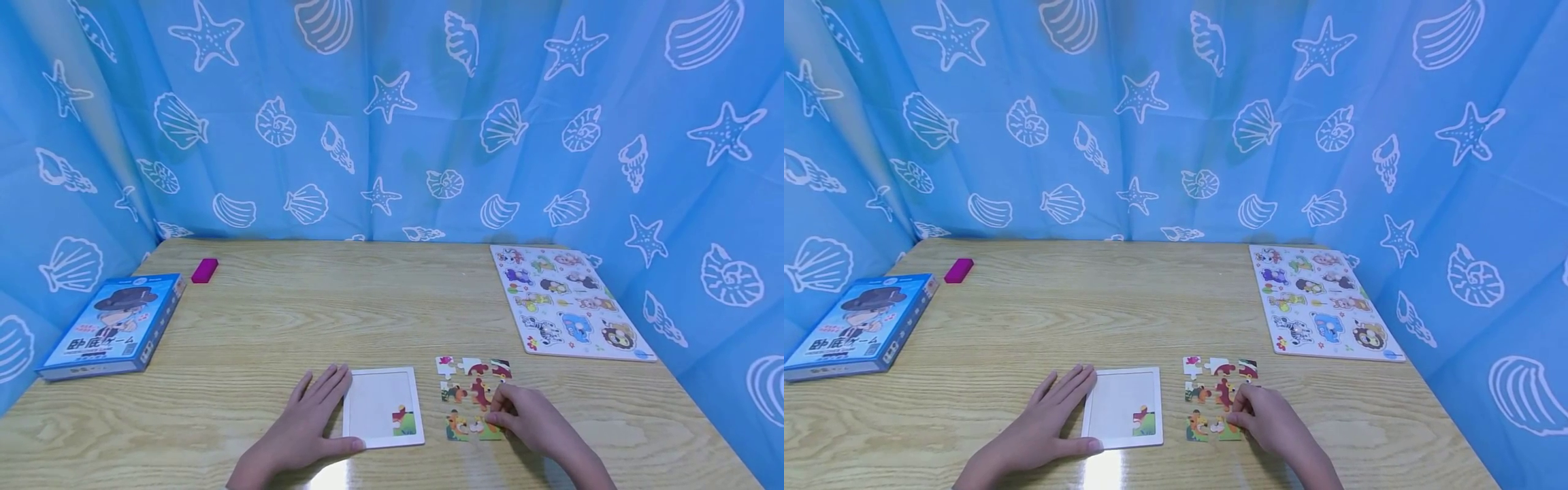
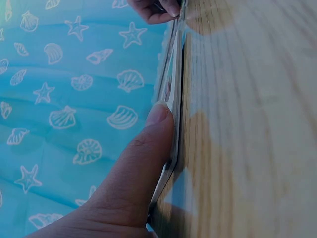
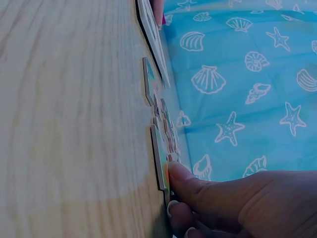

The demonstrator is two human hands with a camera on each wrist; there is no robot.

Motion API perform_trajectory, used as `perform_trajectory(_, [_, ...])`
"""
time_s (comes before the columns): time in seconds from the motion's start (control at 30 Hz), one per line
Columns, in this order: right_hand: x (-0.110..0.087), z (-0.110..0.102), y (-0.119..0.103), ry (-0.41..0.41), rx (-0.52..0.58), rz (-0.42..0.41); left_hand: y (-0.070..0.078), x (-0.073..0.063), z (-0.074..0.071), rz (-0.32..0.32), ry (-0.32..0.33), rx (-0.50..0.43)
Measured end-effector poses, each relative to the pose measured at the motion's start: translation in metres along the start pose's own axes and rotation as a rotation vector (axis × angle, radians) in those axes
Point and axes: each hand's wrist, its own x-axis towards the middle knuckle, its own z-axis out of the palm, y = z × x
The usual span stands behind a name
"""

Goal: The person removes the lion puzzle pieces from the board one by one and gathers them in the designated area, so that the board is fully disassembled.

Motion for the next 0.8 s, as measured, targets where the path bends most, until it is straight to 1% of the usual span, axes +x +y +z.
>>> perform_trajectory(0.27, [0.000,0.000,0.000,-0.001,0.002,-0.012,0.001,0.000,-0.001,-0.005,0.002,0.003])
perform_trajectory(0.43, [0.001,-0.001,-0.001,0.003,0.009,0.002,0.000,0.000,-0.001,-0.008,0.000,0.005])
perform_trajectory(0.57, [0.003,-0.003,-0.004,0.025,0.006,0.012,0.000,0.000,-0.001,-0.003,0.000,0.000])
perform_trajectory(0.7, [0.004,-0.007,-0.008,0.051,0.002,-0.024,0.000,0.000,-0.001,0.002,0.003,-0.001])
perform_trajectory(0.8, [0.005,-0.007,-0.011,0.070,0.007,-0.024,0.000,0.000,0.000,0.002,0.006,-0.004])
